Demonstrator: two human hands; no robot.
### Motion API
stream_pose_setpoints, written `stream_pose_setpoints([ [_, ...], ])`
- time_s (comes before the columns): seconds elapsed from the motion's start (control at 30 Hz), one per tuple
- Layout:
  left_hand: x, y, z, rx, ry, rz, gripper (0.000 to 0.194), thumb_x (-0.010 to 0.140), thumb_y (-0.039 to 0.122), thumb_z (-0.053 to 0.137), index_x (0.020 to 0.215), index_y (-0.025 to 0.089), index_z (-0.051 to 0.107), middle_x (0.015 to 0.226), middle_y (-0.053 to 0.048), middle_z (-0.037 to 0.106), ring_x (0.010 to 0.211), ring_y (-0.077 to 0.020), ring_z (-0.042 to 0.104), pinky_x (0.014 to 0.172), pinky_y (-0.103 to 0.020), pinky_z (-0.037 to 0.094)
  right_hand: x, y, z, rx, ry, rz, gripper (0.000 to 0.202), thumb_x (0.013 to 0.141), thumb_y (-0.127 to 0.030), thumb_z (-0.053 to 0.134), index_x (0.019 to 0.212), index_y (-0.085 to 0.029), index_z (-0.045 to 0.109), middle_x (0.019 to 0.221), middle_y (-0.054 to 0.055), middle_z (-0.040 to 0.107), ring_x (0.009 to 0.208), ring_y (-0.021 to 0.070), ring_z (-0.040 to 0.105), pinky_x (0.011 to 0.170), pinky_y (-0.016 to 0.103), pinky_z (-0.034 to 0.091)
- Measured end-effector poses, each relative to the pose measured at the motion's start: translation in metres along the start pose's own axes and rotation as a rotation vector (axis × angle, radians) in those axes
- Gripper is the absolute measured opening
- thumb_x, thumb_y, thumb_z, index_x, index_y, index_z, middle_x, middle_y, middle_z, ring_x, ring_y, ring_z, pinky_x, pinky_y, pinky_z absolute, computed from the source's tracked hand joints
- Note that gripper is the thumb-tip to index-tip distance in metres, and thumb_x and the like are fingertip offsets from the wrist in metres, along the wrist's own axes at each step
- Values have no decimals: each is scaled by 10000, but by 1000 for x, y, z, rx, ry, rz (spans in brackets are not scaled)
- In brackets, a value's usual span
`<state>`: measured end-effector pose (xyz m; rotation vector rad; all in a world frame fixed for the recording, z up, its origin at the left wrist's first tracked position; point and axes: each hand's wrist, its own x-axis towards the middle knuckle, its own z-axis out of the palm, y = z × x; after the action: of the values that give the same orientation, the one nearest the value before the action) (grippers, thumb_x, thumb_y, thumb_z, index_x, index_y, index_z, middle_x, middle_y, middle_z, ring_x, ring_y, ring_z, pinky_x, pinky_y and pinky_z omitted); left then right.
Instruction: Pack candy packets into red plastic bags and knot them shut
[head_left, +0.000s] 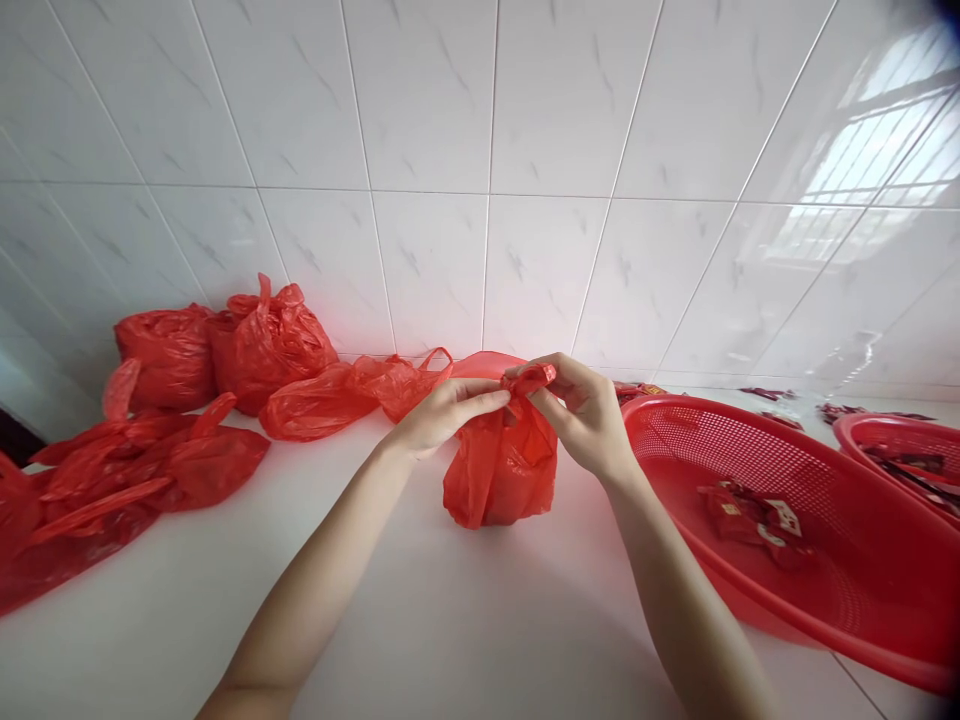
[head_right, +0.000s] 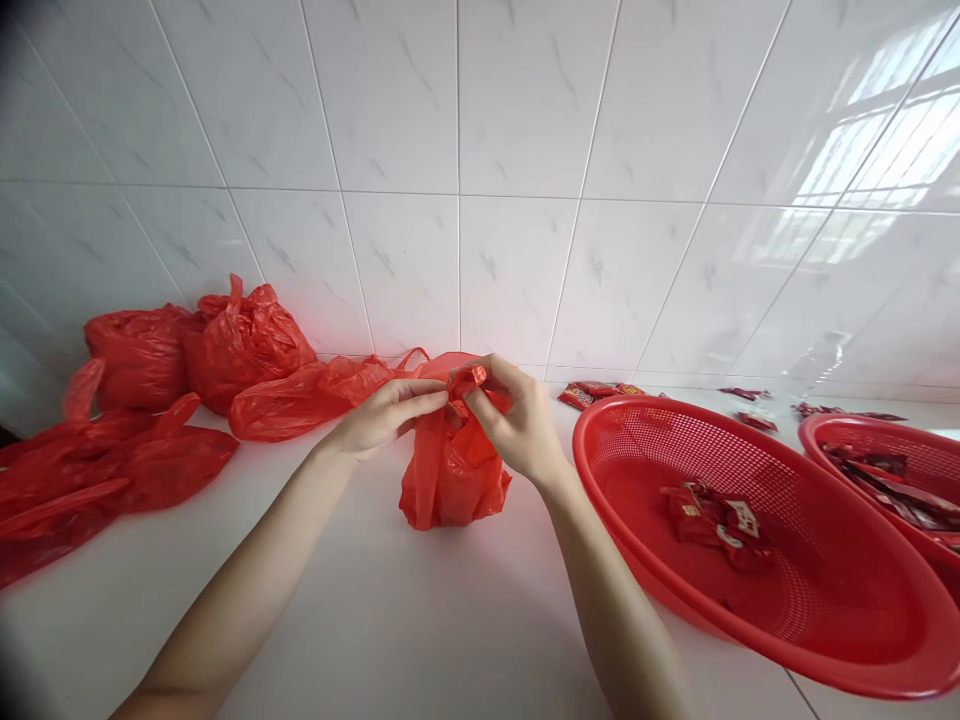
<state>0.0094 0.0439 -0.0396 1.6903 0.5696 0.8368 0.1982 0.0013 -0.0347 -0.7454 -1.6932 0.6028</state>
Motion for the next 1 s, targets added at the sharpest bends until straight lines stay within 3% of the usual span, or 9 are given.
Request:
stream_pose_setpoints([
  [0.17, 5, -8, 5, -242, 117, -28, 287, 883, 443, 654, 865, 173, 751, 833, -67, 698, 799, -178, 651, 748, -297, 514, 0, 3, 2, 33, -53, 16, 192, 925, -401, 614, 913, -209, 620, 1089, 89, 710, 937, 213, 675, 865, 377, 541],
  [0.3, 8, -12, 8, -354, 223, -51, 242, 817, 399, 738, 879, 165, 746, 815, -48, 696, 733, -148, 633, 712, -273, 505, 0, 9, 0, -16, -80, -1, 163, 911, -377, 634, 915, -214, 636, 1188, 95, 688, 1077, 239, 651, 948, 395, 510],
  [0.4, 10, -15, 6, -340, 310, -49, 248, 800, 391, 753, 912, 171, 735, 891, -42, 707, 818, -152, 643, 741, -257, 493, 0, 13, -4, -66, -92, -34, 93, 898, -309, 649, 926, -220, 649, 1224, 86, 673, 1170, 240, 614, 1009, 392, 467],
  [0.5, 12, -21, 1, -200, 384, -9, 251, 816, 413, 730, 836, 168, 681, 821, -2, 656, 773, -121, 598, 704, -226, 450, 0, 18, -8, -124, -155, 3, 77, 901, -279, 626, 933, -216, 659, 1245, 85, 662, 1171, 236, 609, 1003, 395, 463],
  [0.6, 14, -30, -3, -99, 376, -17, 288, 837, 448, 694, 811, 172, 617, 781, 18, 598, 735, -111, 560, 669, -221, 416, 2, 22, -11, -106, -218, 85, 121, 911, -305, 598, 958, -210, 657, 1241, 86, 660, 1115, 230, 629, 945, 382, 491],
  [0.7, 14, -32, -4, -14, 347, 5, 300, 867, 467, 651, 825, 175, 595, 789, 17, 575, 731, -109, 542, 664, -228, 408, 3, 25, -15, -96, -263, 102, 128, 910, -313, 589, 936, -203, 650, 1102, 70, 690, 986, 207, 638, 864, 355, 503],
  [0.87, 7, -20, -4, 211, 309, 77, 334, 895, 484, 608, 769, 179, 560, 702, 25, 513, 625, -102, 514, 607, -245, 409, 3, 26, -24, -270, -282, 62, 87, 898, -268, 566, 910, -207, 627, 843, 13, 635, 739, 149, 516, 675, 288, 422],
  [1.0, -1, -14, -4, 152, 255, -119, 375, 873, 565, 609, 844, 200, 527, 763, 29, 520, 504, -93, 571, 535, -259, 446, 3, 26, -25, -308, -335, 87, 92, 894, -227, 526, 896, -206, 615, 813, 4, 619, 717, 141, 509, 635, 277, 399],
])
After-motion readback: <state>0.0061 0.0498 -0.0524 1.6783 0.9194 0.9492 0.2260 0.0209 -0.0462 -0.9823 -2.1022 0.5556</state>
